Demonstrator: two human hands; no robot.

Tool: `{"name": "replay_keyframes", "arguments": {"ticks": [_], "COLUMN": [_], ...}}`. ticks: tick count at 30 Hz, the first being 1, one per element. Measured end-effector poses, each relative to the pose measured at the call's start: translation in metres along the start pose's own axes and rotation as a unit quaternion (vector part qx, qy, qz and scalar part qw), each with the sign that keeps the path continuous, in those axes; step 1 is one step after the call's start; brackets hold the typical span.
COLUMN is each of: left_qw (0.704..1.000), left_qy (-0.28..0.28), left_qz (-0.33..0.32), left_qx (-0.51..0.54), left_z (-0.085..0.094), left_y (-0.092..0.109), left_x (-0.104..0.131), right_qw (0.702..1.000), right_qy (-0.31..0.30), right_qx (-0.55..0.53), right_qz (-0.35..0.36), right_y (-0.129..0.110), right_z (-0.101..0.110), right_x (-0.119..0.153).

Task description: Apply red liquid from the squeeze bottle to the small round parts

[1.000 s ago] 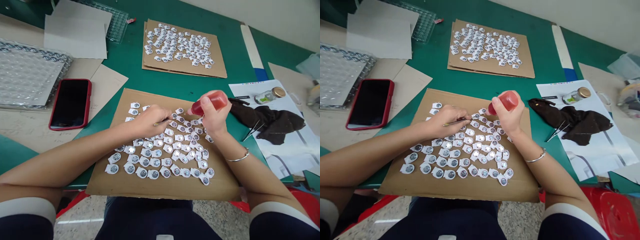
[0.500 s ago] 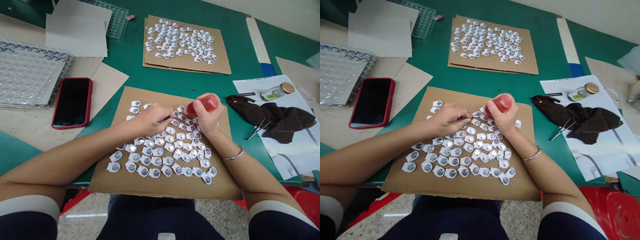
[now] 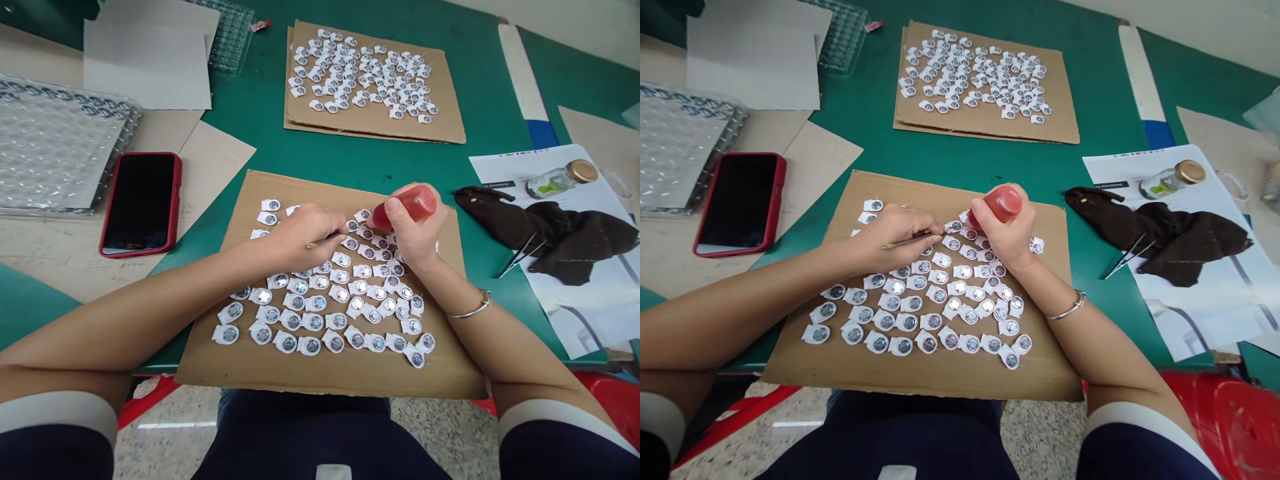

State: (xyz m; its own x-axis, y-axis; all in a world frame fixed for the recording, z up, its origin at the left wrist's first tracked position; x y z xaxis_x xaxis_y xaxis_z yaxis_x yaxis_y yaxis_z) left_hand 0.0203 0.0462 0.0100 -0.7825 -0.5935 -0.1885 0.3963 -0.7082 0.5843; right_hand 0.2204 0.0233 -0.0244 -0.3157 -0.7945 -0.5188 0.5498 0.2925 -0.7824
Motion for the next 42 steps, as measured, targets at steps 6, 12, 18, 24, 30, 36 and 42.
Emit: {"name": "replay_keyframes", "arguments": {"ticks": [6, 12, 18, 24, 30, 36, 42], "left_qw": [1.0, 1.0, 0.999, 0.999, 0.998, 0.997, 0.994], "left_qy": [0.005, 0.02, 0.025, 0.031, 0.035, 0.032, 0.043], "left_qz": [0.007, 0.0, 0.011, 0.014, 0.013, 0.035, 0.052], "left_qx": [0.0, 0.005, 0.019, 0.036, 0.048, 0.062, 0.082], "left_z": [-0.0007, -0.0021, -0.0024, -0.0025, -0.0019, -0.001, -0.0003], "left_y": [-0.0005, -0.003, -0.0052, -0.0065, -0.0077, -0.0088, -0.0084], "left_x": [0.0002, 0.0002, 0.0005, 0.0004, 0.0004, -0.0012, -0.0024], "right_qw": [1.0, 1.0, 1.0, 1.0, 1.0, 1.0, 0.999], "right_qy": [-0.006, -0.022, -0.014, -0.01, -0.015, -0.014, -0.014], "right_qx": [-0.003, 0.0, -0.004, -0.01, -0.006, -0.016, -0.024], "right_qz": [0.001, -0.011, -0.002, 0.005, 0.007, 0.017, 0.022], "right_y": [0.0008, 0.001, -0.0006, -0.0028, -0.004, -0.005, -0.0063], "right_z": [0.0003, -0.0004, -0.0011, -0.0022, -0.0034, -0.004, -0.0037], "right_x": [0.0013, 0.003, 0.0031, 0.0032, 0.0038, 0.0042, 0.0047]}}
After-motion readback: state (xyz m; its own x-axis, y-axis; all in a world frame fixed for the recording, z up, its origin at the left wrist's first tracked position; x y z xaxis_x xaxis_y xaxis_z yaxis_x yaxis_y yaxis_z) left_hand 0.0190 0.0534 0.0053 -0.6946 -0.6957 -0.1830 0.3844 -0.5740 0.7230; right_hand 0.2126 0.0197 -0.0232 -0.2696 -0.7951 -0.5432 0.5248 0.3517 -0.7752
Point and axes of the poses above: each hand's wrist, its own x-axis away from the middle knuckle, its own z-axis out of the back of the hand, y = z × x, the point moved 1 cm from there along -x, towards the middle knuckle, and after that the axes turned 3 degrees about y, right-handed, at the moved point
